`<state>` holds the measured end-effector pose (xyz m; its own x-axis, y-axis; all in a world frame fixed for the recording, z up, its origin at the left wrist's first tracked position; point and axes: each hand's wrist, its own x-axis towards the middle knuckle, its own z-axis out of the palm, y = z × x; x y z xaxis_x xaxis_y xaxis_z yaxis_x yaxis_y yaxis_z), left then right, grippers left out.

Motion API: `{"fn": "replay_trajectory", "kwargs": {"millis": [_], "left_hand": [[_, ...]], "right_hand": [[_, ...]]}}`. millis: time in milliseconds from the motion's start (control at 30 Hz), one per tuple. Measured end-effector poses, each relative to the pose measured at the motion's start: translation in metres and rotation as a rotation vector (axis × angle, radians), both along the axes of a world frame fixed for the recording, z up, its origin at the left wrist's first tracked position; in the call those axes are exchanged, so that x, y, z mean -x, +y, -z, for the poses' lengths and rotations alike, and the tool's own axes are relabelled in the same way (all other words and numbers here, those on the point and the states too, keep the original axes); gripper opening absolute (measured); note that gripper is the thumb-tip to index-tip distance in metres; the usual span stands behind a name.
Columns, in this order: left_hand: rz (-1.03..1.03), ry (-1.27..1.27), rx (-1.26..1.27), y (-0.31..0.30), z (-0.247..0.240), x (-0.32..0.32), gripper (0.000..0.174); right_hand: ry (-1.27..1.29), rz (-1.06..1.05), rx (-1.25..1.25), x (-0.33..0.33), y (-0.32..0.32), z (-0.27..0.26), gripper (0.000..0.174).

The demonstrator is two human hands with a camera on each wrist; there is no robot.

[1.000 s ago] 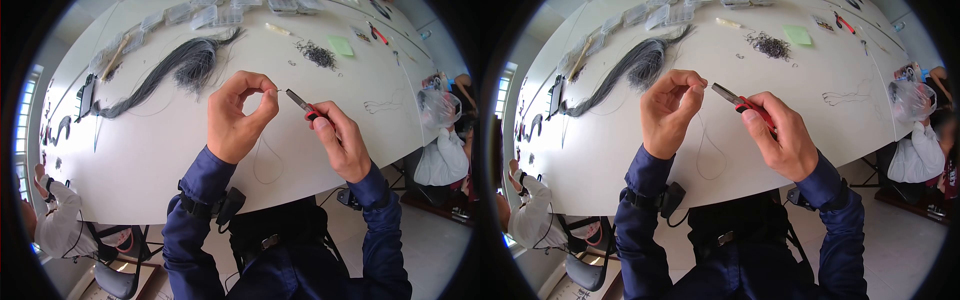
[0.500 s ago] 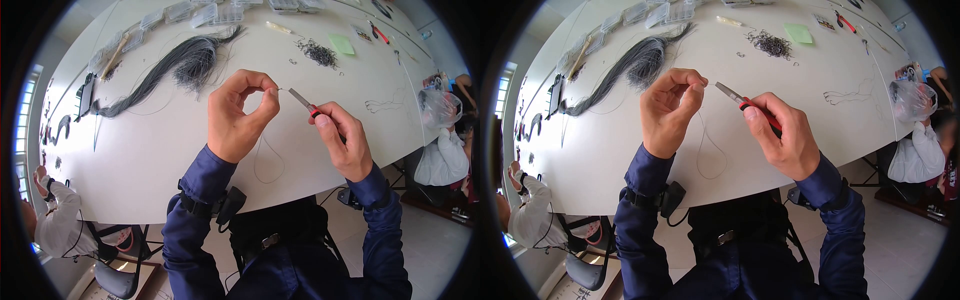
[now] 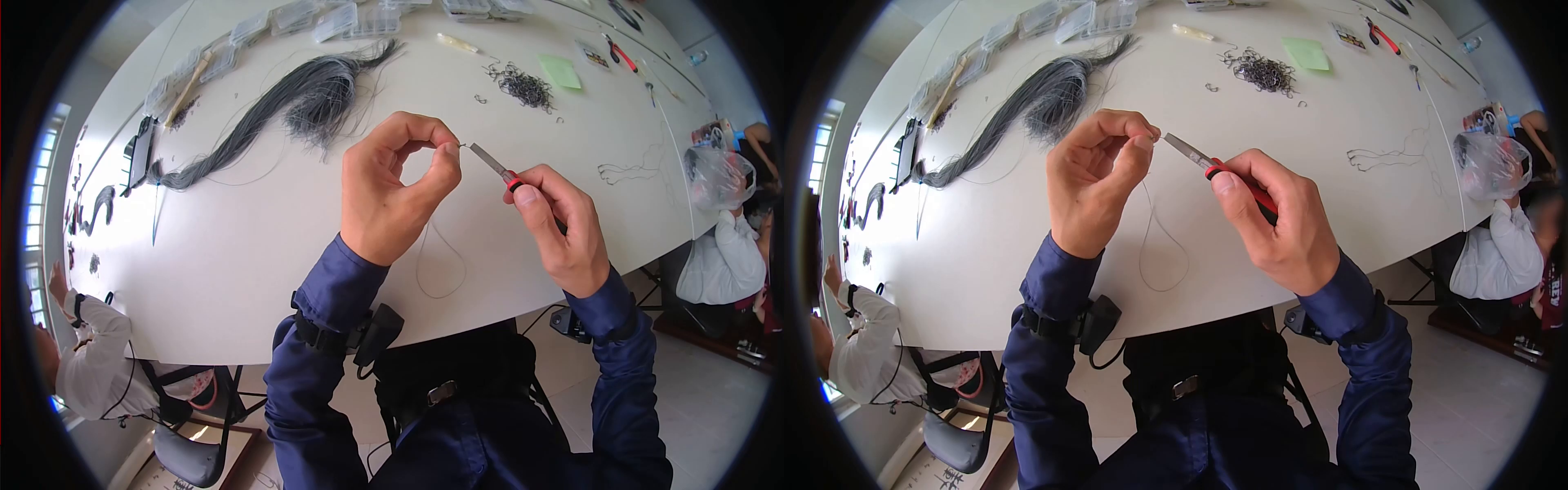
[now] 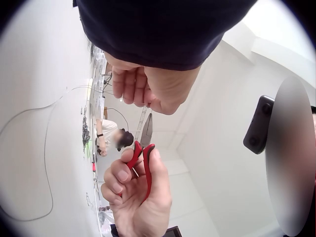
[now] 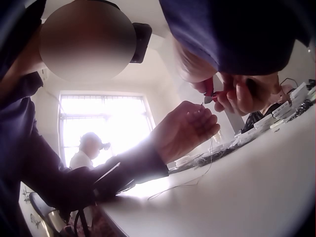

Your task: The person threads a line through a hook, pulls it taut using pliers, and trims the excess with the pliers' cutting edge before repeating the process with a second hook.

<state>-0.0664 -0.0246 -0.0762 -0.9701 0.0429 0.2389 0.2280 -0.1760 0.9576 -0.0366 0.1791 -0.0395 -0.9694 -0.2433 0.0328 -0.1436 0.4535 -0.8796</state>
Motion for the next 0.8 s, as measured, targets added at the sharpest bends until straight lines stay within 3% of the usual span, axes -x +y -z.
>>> {"fn": "replay_trajectory", "kwargs": {"millis": [800], "left_hand": [[-0.041, -0.071, -0.024, 0.0042, 0.0003, -0.0016, 0.009]], "right_hand": [[0.127, 0.047, -0.038, -0.0012, -0.0051, 0.0027, 0.023]]}}
